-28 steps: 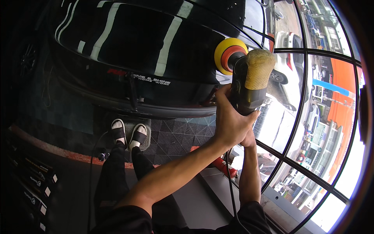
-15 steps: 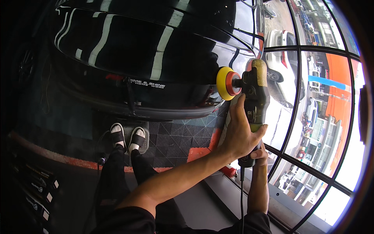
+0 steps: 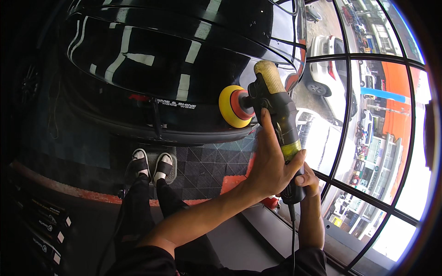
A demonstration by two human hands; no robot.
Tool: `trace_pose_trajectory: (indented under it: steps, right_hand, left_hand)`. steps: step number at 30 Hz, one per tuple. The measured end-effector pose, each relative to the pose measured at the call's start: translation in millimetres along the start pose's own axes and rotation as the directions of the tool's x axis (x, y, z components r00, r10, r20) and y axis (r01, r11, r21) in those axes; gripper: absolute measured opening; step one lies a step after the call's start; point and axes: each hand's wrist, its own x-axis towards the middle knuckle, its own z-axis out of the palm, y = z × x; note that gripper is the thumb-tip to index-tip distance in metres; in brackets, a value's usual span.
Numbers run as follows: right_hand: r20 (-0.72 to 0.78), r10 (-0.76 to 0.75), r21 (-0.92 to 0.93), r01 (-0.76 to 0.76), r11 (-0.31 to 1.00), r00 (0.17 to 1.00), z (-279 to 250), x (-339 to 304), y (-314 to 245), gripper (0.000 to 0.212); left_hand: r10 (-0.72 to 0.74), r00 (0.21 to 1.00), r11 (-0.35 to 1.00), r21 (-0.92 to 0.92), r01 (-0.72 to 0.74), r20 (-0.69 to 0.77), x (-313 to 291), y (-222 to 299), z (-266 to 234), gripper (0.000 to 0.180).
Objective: The person uses a rotary polisher with a yellow pad to buff the rear trunk of a black car. They move the tool in circular and sweeping motions across the surface, covering the area around the license plate and the edges of the trunk lid.
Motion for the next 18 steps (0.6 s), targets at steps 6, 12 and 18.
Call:
trace_pose_trajectory:
  steps: [6,12,18]
  right_hand:
    - [-0.042,-0.047,0.137,0.052,0.989,0.998,-23,1,5,0.084]
    - [-0.056,-0.013,0.127,0.020,0.992,0.998,-19,-3,-2,0.082]
    - [-0.042,0.042,0.071,-0.039,0.997,0.998,-21,-1,5,0.090]
  left_hand:
    - [-0.114,0.991,0.985,-0.119,0.121,0.067,21,-7,21,0.114]
    - [-0.139,0.988,0.983,-0.114,0.146,0.067,24,-6,25,0.115]
    - [-0.075,0.997,0.995,-0.068,0.074,-0.019,12,5,5,0.115]
